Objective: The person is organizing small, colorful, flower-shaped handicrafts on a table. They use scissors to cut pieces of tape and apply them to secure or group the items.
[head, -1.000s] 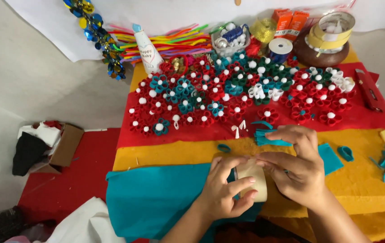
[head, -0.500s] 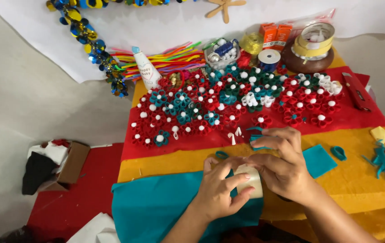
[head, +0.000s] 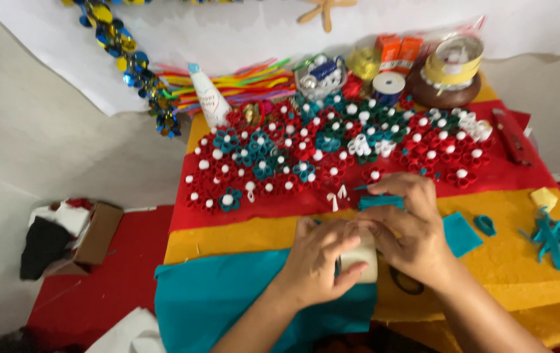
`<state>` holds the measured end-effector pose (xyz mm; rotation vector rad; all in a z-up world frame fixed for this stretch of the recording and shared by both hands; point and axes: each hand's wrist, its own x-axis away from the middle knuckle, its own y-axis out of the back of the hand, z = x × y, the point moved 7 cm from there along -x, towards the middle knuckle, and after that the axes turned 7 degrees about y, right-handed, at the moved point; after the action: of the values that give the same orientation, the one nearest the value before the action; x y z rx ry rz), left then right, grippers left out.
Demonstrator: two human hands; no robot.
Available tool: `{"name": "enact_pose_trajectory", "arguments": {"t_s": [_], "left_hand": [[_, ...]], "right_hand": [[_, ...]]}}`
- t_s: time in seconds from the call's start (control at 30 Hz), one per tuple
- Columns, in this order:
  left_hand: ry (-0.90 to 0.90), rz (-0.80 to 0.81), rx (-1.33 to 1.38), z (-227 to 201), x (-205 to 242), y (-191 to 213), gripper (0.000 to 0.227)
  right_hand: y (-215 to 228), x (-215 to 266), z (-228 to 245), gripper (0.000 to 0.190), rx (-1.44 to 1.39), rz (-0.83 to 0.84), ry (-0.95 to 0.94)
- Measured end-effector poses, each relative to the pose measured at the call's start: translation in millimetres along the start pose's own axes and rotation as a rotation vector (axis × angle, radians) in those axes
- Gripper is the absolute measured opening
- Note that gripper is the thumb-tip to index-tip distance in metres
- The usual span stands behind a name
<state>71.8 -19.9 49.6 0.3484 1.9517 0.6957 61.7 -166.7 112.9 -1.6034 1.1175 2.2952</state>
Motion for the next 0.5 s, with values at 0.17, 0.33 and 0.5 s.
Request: {"name": "enact_pose_trajectory", "arguments": {"t_s": [0.17,0.33,0.5], "left_hand": [[0.066,0.180,-0.001,-3,-14,-3,0.033],[0.093,0.163,0.015,0,-13,-1,0.035],[0.138,0.187,0.104,-1,-10,-1,0.044]], "right_hand": [[0,1,-3,0.005,0.012,0.030,-0.003],[43,-32,-49,0.056,0.013,0.130,-0.294],[123,-62,-100,0.068,-0.068,0.077,-0.588]]}}
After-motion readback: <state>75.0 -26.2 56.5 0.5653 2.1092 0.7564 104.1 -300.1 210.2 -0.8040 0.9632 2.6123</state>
